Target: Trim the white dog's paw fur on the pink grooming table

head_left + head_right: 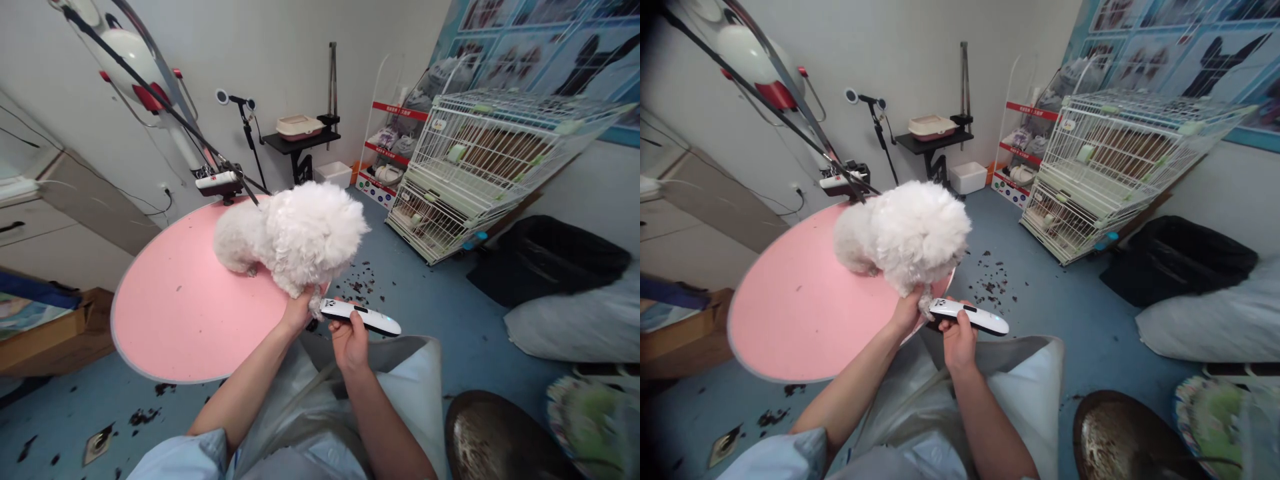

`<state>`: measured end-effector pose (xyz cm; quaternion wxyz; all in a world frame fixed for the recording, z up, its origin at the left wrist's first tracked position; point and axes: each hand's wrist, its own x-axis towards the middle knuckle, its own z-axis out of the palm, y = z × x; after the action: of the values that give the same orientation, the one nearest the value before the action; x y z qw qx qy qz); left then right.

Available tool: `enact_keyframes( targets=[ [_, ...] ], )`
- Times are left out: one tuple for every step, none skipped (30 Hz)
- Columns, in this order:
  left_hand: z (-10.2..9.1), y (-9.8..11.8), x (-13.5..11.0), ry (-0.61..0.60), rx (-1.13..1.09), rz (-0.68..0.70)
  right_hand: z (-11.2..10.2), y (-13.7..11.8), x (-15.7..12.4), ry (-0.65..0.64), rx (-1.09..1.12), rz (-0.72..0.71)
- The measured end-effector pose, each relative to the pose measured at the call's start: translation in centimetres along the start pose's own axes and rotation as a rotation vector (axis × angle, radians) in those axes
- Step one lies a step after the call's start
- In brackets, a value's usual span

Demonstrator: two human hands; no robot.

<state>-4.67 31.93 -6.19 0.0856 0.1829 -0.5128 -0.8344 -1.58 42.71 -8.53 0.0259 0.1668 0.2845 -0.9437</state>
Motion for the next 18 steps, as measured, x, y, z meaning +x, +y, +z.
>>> enact_keyframes(
  targets=[
    [0.0, 0.02, -0.02, -0.002, 0.003, -0.001, 0.12, 0.03, 0.01, -0.003, 0.003, 0.009],
    [-0.01, 0.02, -0.03, -0.008, 0.003, 0.001, 0.19, 0.04, 0.06, -0.007, 0.005, 0.019],
    [0.0, 0.0, -0.02, -0.014, -0.003, 0.003, 0.21, 0.04, 0.13, -0.009, 0.008, 0.032],
    [0.0, -0.03, -0.01, -0.018, -0.011, 0.004, 0.18, 0.03, 0.23, -0.008, 0.013, 0.051],
    [0.0, -0.07, 0.02, -0.019, -0.019, 0.002, 0.1, 0.0, 0.36, -0.002, 0.022, 0.073],
    [0.0, -0.12, 0.05, -0.02, -0.024, -0.002, -0.02, -0.01, 0.5, 0.011, 0.034, 0.097],
    [-0.02, -0.16, 0.08, -0.016, -0.026, -0.003, -0.16, -0.02, 0.65, 0.028, 0.047, 0.116],
    [-0.05, -0.21, 0.12, -0.011, -0.026, 0.0, -0.3, -0.01, 0.78, 0.046, 0.056, 0.129],
    [-0.1, -0.25, 0.16, -0.005, -0.024, 0.006, -0.43, 0.02, 0.88, 0.062, 0.061, 0.135],
    [-0.17, -0.28, 0.19, -0.003, -0.016, 0.011, -0.51, 0.06, 0.96, 0.071, 0.061, 0.136],
    [-0.24, -0.31, 0.22, -0.003, -0.004, 0.015, -0.54, 0.13, 0.99, 0.074, 0.059, 0.133],
    [-0.31, -0.33, 0.24, -0.002, 0.011, 0.017, -0.51, 0.2, 0.98, 0.072, 0.057, 0.129],
    [-0.38, -0.34, 0.24, -0.003, 0.029, 0.019, -0.42, 0.28, 0.94, 0.066, 0.055, 0.123],
    [-0.44, -0.34, 0.24, -0.006, 0.049, 0.018, -0.27, 0.35, 0.89, 0.058, 0.053, 0.116],
    [-0.49, -0.34, 0.22, -0.007, 0.067, 0.017, -0.09, 0.41, 0.83, 0.05, 0.05, 0.107],
    [-0.52, -0.33, 0.2, -0.006, 0.081, 0.014, 0.1, 0.45, 0.78, 0.044, 0.043, 0.098],
    [-0.53, -0.33, 0.17, -0.005, 0.087, 0.01, 0.27, 0.48, 0.75, 0.04, 0.034, 0.089],
    [-0.52, -0.31, 0.14, -0.006, 0.087, 0.004, 0.39, 0.48, 0.75, 0.036, 0.027, 0.082]
  ],
)
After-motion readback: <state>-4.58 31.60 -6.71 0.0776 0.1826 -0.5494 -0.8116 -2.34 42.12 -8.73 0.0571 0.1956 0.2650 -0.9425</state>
